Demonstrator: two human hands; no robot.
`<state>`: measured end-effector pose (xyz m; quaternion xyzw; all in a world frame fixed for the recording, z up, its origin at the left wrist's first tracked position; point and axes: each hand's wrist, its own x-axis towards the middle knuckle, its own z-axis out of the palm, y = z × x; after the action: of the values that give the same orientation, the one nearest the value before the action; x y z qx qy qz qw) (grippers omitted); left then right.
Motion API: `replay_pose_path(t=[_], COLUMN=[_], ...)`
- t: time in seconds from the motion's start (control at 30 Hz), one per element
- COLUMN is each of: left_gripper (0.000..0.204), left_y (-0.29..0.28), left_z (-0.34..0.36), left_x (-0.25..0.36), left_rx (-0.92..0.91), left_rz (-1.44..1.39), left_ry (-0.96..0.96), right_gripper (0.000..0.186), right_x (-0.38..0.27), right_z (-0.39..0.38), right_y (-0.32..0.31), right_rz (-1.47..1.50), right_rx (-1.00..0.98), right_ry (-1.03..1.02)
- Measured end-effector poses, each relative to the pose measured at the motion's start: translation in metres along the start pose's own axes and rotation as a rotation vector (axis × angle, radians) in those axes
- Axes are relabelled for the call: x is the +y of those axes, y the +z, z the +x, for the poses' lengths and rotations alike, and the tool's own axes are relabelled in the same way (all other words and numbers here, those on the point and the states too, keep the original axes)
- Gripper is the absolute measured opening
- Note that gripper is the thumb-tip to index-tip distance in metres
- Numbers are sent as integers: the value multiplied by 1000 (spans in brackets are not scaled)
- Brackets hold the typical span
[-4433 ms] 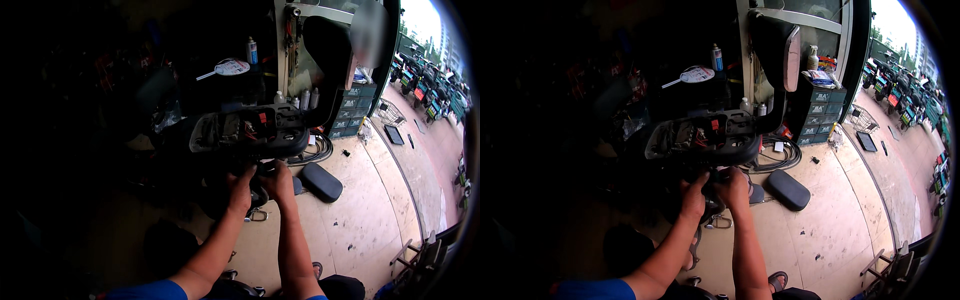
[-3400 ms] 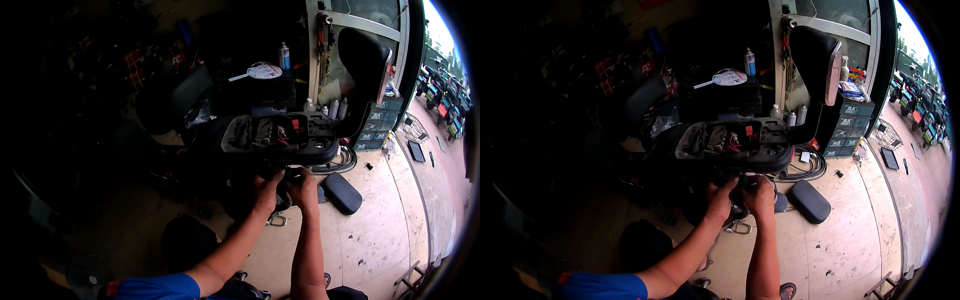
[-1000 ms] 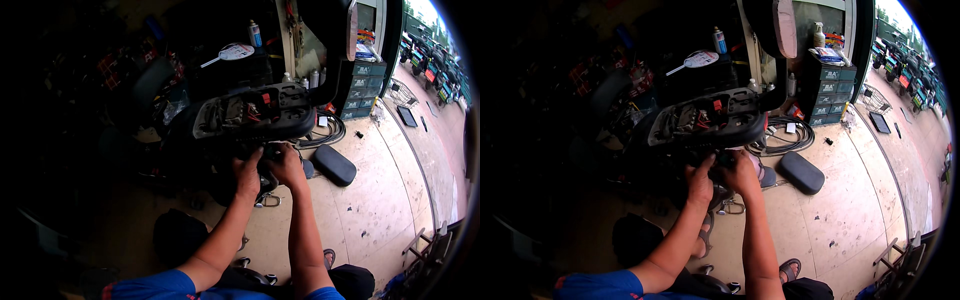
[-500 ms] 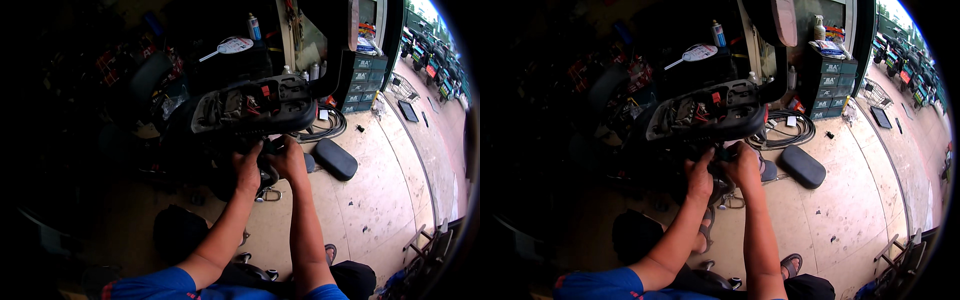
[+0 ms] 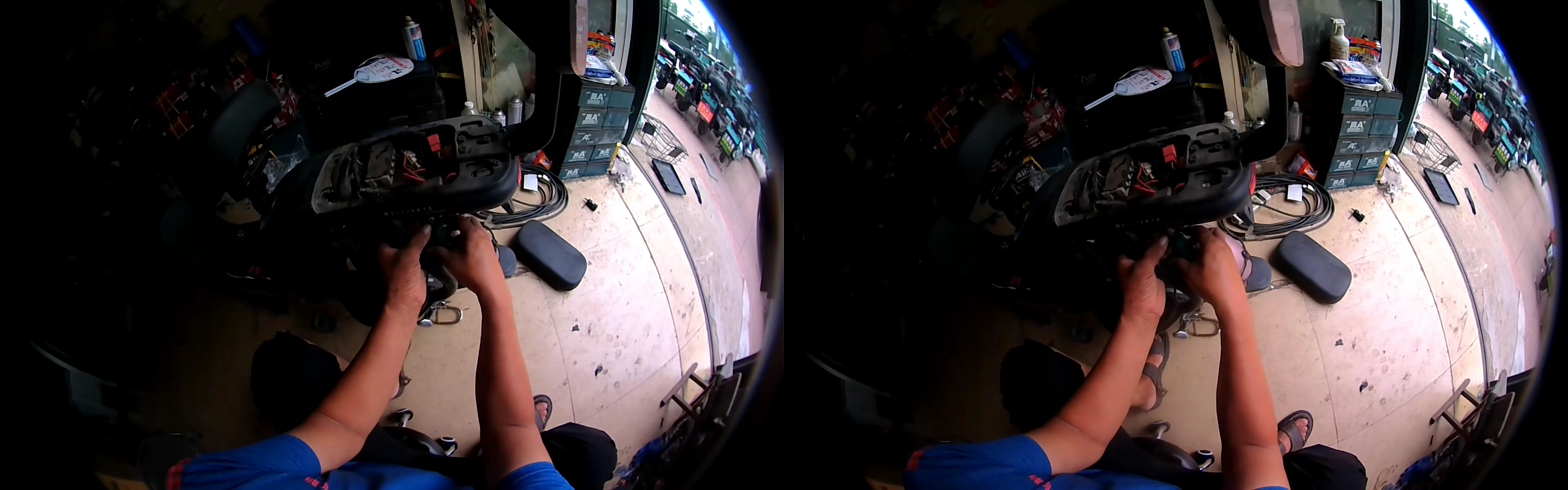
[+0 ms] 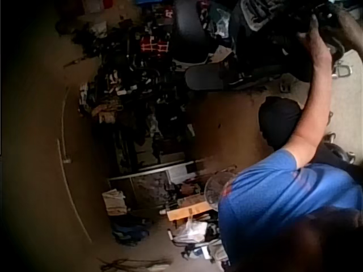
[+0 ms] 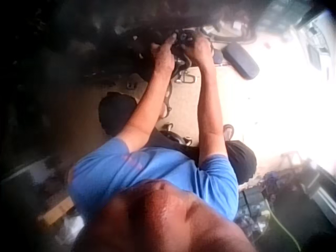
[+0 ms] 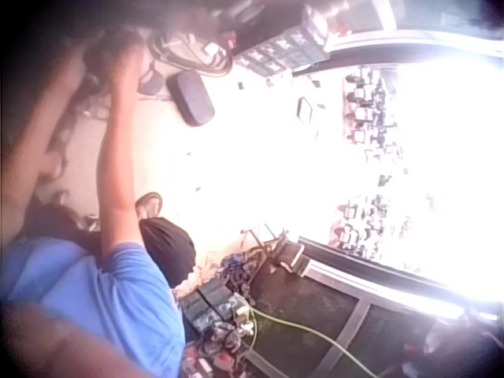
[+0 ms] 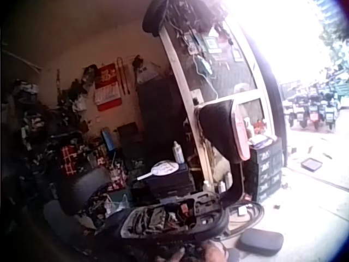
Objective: The person removes screws from a scooter using a screwdriver and then handles the internal wiring and electrical connectors of the tail assembly.
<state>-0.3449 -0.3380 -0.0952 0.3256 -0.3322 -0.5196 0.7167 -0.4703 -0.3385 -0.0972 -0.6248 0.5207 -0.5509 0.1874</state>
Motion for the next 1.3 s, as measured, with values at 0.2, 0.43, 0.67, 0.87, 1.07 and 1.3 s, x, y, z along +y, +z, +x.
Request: replay_pose_path(t=[0.2, 0.43, 0.67, 0.87, 1.07, 1.3], left_gripper=[44, 48, 60, 70, 60, 48], left_y=[-5, 2, -26, -35, -41, -49], left_z=[0, 0, 6, 11, 32, 73], left_x=[3, 0, 3, -2, -4, -9], left_rx=[1, -72, -398, -523, -521, -450], left_rz=[11, 14, -138, -314, -393, -575], left_ry=[11, -10, -159, -235, -388, -668], right_gripper=[31, 40, 41, 42, 33, 31], right_x=[-4, 20, 19, 23, 33, 24], right_z=[-2, -1, -8, -3, -10, -7], right_y=[7, -8, 10, -9, 10, 3], right_rz=[45, -21, 9, 30, 22, 76], right_rx=[-40, -130, 39, -189, 85, 64], right_ry=[209, 91, 99, 217, 20, 80])
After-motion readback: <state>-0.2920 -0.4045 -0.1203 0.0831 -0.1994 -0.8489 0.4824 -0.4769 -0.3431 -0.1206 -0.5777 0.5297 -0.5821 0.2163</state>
